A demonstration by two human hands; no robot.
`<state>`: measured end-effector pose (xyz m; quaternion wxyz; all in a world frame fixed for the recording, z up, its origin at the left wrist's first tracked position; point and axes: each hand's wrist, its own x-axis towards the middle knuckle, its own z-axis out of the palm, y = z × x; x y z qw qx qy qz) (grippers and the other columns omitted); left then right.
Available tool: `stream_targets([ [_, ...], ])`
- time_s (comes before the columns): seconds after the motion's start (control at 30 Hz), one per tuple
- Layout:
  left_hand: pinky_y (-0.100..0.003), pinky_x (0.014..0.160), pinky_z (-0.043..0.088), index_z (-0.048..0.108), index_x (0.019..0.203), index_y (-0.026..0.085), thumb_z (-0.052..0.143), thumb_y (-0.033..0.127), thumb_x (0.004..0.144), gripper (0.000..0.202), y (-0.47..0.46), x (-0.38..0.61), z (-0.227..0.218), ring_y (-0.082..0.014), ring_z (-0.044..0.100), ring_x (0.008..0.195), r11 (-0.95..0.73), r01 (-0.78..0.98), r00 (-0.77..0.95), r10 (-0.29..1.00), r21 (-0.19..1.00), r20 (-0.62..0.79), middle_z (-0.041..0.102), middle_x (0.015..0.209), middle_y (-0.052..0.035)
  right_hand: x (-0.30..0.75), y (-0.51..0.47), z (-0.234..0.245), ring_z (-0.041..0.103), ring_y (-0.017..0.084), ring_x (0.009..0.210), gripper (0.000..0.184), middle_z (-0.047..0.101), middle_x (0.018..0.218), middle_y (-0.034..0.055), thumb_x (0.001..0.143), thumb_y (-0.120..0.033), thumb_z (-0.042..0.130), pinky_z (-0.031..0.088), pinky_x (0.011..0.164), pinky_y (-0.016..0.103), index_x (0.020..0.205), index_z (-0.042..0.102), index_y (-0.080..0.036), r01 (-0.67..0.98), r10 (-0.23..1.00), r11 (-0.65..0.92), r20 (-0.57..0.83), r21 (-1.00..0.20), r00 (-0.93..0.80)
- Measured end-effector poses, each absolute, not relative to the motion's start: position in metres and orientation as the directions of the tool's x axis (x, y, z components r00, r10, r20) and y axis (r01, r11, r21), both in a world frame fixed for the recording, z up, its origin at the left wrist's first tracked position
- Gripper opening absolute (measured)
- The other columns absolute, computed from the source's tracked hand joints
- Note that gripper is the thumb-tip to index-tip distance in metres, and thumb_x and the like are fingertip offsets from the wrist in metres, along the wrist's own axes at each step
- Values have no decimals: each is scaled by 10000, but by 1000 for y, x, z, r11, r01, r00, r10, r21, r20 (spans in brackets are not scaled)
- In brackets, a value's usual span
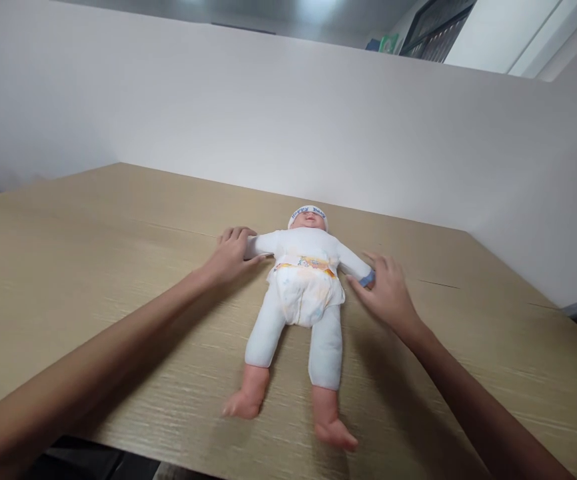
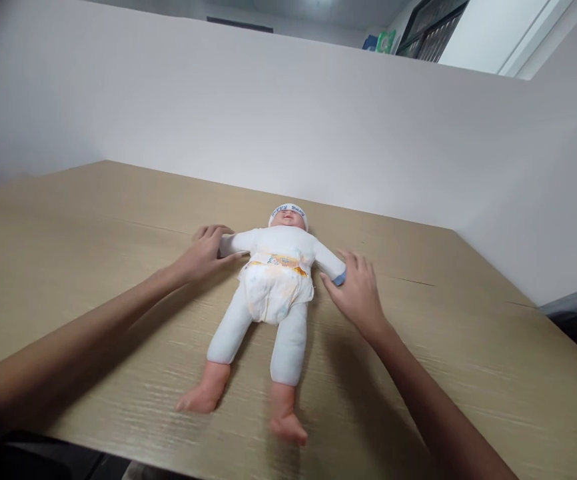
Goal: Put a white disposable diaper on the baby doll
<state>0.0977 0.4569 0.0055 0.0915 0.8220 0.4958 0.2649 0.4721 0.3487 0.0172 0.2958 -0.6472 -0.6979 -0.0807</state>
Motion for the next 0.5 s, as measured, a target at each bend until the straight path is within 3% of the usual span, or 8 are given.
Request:
stream_targets([
  [0.1,-539,1132,428,626,1363,165,636,618,972,599,481,120,9,-418,604,1324,-422,833,362,905,359,223,718,1388,-200,461,391,14,645,400,1247,478,717,1343,221,935,-388,654,507,1072,507,1341,665,-137,949,928,102,373,-297,17],
  [0.17,-482,1027,478,659,1285,169,616,600,979,531,484,130,13,-394,693,1180,-388,851,343,921,354,185,774,1262,-193,451,404,16,689,377,1149,357,754,1239,211,944,-313,591,539,979,461,1239,697,-142,943,940,72,338,-325,44],
  [0.27,-403,816,493,677,1161,169,585,614,982,489,465,132,27,-364,746,968,-338,870,296,940,360,168,804,1093,-185,440,395,24,711,365,1102,321,770,1207,209,945,-277,550,545,916,430,1189,711,-148,933,937,39,337,-357,90],
  [0.37,-367,690,456,665,1113,197,598,655,960,488,409,119,50,-344,745,873,-296,864,242,953,406,181,806,1014,-139,436,358,44,730,330,1095,369,785,1247,157,944,-290,541,553,891,395,1253,712,-183,913,939,58,333,-404,88],
  [0.5,-397,694,504,651,1123,250,642,653,927,448,274,95,60,-353,735,877,-237,823,117,960,516,254,788,987,-91,432,273,79,737,304,1128,462,794,1287,86,914,-310,564,565,928,389,1352,699,-248,823,941,211,337,-528,-26],
])
